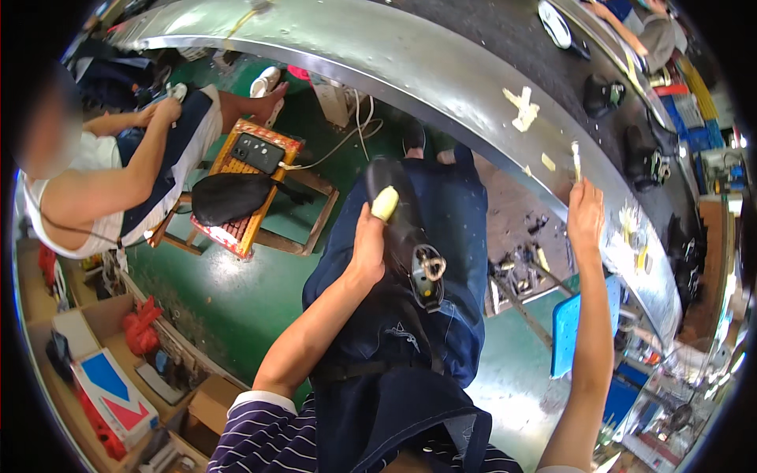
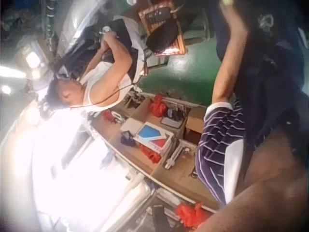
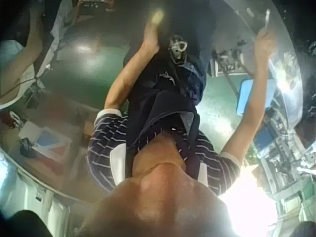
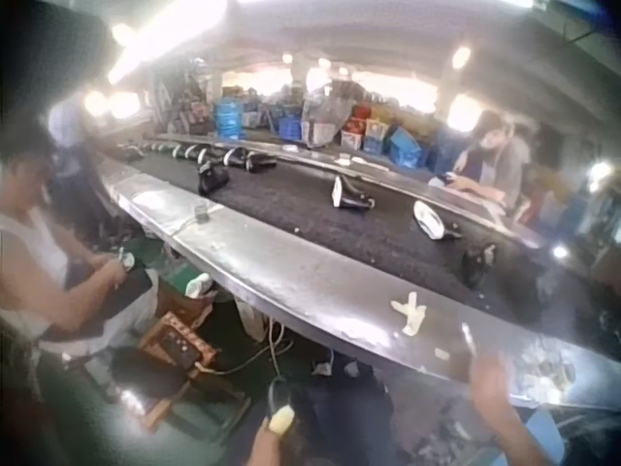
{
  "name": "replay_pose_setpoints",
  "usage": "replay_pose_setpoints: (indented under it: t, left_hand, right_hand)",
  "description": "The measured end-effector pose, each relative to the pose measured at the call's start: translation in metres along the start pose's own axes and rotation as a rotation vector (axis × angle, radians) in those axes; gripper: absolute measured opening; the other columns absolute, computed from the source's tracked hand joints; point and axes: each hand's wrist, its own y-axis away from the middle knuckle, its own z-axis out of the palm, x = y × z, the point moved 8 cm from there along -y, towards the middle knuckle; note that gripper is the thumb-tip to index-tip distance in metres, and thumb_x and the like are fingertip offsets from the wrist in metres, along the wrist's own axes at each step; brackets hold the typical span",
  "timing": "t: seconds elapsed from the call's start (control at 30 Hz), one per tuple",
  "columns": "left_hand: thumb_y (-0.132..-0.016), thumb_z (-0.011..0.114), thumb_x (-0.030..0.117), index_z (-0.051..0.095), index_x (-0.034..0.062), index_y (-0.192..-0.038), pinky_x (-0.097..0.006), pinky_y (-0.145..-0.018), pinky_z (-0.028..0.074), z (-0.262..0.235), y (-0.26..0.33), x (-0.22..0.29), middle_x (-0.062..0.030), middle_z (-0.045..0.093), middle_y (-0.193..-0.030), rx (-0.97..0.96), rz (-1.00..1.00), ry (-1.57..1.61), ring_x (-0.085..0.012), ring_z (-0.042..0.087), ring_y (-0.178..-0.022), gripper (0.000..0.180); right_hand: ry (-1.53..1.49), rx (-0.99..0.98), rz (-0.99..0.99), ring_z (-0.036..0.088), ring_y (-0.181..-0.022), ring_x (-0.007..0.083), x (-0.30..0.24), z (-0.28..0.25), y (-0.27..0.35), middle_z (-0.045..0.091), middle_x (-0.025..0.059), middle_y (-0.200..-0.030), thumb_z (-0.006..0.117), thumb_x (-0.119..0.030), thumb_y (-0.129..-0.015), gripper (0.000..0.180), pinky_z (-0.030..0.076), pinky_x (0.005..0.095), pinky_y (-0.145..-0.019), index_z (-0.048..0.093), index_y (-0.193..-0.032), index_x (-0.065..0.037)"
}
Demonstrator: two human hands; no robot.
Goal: Trimming or sanding the edges of shoe soles using a manual tool while holding the shoes on the lap.
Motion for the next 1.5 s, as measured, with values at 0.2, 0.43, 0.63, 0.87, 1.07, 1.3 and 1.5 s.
replay_pose_setpoints:
  t: [0.2,0.43,0.63,0.87,1.07,1.3,1.5]
  left_hand:
    - [-0.104,0.053,0.046,0.054,0.0094,-0.134,-0.038,-0.100,0.053,-0.029,-0.014,-0.005,-0.0061,0.067,-0.121,0.139,0.185,0.075,-0.0202,0.066,-0.111,0.047]
    - [-0.107,0.046,0.041,0.046,0.0127,-0.142,-0.040,-0.104,0.052,-0.061,-0.015,-0.021,-0.0074,0.061,-0.132,0.221,0.235,-0.055,-0.0223,0.062,-0.119,0.046]
    - [-0.108,0.041,0.041,0.044,0.0142,-0.146,-0.041,-0.104,0.052,-0.051,-0.011,-0.014,-0.0074,0.059,-0.135,0.182,0.249,-0.096,-0.0229,0.061,-0.121,0.046]
    - [-0.109,0.041,0.037,0.038,0.0143,-0.151,-0.038,-0.103,0.053,-0.048,-0.007,-0.011,-0.0068,0.058,-0.135,0.139,0.330,-0.220,-0.0214,0.061,-0.121,0.048]
    - [-0.105,0.051,0.031,0.039,0.0111,-0.151,-0.032,-0.092,0.053,-0.056,-0.009,-0.005,-0.0054,0.064,-0.118,0.197,0.374,-0.386,-0.0157,0.063,-0.104,0.051]
    - [-0.088,0.076,0.033,0.061,0.0006,-0.118,-0.033,-0.085,0.051,-0.012,-0.037,0.010,-0.0097,0.068,-0.106,0.171,0.149,-0.793,-0.0186,0.064,-0.093,0.047]
    - [-0.094,0.064,0.034,0.058,-0.0036,-0.124,-0.039,-0.081,0.057,-0.037,-0.081,-0.009,-0.0169,0.070,-0.108,0.160,-0.275,-0.653,-0.0267,0.071,-0.095,0.049]
  right_hand:
    - [-0.992,-0.264,0.377,0.054,-0.082,0.0112,-0.099,-0.044,0.080,0.059,0.0023,-0.088,0.055,-0.036,-0.105,0.034,0.047,0.0306,-0.075,0.063,-0.108,-0.002]
    - [-1.460,-1.348,0.514,0.071,-0.082,0.0166,-0.224,-0.038,0.177,0.072,0.0133,-0.097,0.046,-0.029,-0.110,0.037,0.056,0.0292,-0.070,0.055,-0.127,0.002]
    - [-1.442,-1.513,0.599,0.073,-0.089,0.0188,-0.219,-0.036,0.185,0.073,0.0153,-0.103,0.044,-0.037,-0.109,0.044,0.057,0.0294,-0.069,0.053,-0.130,0.002]
    - [-1.522,-1.628,0.729,0.076,-0.094,0.0236,-0.223,-0.030,0.193,0.073,0.0185,-0.109,0.048,-0.042,-0.108,0.047,0.057,0.0293,-0.065,0.054,-0.129,-0.001]
    - [-1.552,-1.690,0.781,0.072,-0.081,0.0173,-0.230,-0.019,0.197,0.070,0.0087,-0.094,0.047,-0.042,-0.108,0.045,0.049,0.0252,-0.056,0.054,-0.128,-0.002]
    - [-1.308,-1.630,0.648,0.061,-0.063,0.0128,-0.229,-0.026,0.222,0.058,0.0019,-0.077,0.047,-0.035,-0.109,0.033,0.045,0.0283,-0.052,0.054,-0.117,-0.004]
    - [-0.954,-1.742,0.740,0.066,-0.066,0.0141,-0.185,-0.095,0.226,0.066,0.0079,-0.081,0.048,-0.035,-0.108,0.034,0.050,0.0272,-0.053,0.054,-0.116,-0.003]
